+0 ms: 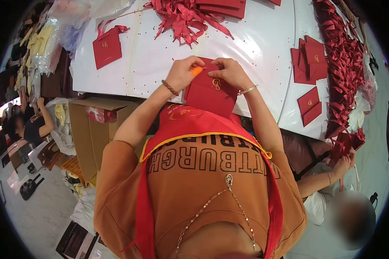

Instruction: The person is tying red ribbons onto small red paper gift bags as part of a manual assembly or packaging task.

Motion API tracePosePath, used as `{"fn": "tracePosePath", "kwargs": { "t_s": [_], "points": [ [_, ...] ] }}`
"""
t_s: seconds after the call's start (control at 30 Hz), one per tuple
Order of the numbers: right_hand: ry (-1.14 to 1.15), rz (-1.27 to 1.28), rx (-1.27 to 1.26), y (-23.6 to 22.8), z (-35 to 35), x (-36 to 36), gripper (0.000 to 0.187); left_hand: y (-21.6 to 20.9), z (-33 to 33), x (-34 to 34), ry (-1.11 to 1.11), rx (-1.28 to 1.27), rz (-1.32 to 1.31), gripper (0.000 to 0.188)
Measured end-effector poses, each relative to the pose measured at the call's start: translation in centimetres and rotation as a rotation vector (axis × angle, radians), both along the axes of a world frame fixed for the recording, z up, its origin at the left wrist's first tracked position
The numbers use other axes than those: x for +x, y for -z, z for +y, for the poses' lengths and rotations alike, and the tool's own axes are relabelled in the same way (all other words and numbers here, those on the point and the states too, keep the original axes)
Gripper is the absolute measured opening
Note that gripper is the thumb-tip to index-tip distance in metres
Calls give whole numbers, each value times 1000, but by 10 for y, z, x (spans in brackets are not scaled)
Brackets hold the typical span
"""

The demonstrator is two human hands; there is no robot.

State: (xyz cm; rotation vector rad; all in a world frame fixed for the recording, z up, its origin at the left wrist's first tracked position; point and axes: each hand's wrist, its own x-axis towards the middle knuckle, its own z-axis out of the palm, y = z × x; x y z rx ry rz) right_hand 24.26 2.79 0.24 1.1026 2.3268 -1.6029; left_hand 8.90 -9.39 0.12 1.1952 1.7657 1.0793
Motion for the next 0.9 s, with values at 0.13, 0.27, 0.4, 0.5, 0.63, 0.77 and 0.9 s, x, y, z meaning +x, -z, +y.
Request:
{"fn": "tracePosePath", "kwargs": {
  "t_s": [0.13, 0.27, 0.4, 0.5, 0.63, 0.77, 0.9],
  "points": [
    [0, 5, -38, 2, -1, 0, 42, -1, 2, 9, 20, -60, 140, 14],
    [53, 101, -170, 13, -2, 2, 38, 3, 7, 10, 47, -21, 245, 12],
    [29, 111, -178, 8, -2, 1, 31, 2, 7, 11, 77, -55, 245, 11],
    [39, 78, -181, 5, -2, 0, 31, 2, 8, 12, 57, -59, 254, 11],
    [22, 87, -104, 1, -7, 1, 32, 1, 11, 13, 46, -115, 289, 11],
    [-17, 37, 181, -7, -17, -1, 32, -7, 15, 20, -18, -130, 314, 20],
    [-13, 94, 285, -3, -21, -1, 31, -6, 16, 20, 27, -181, 394, 26]
  ]
}}
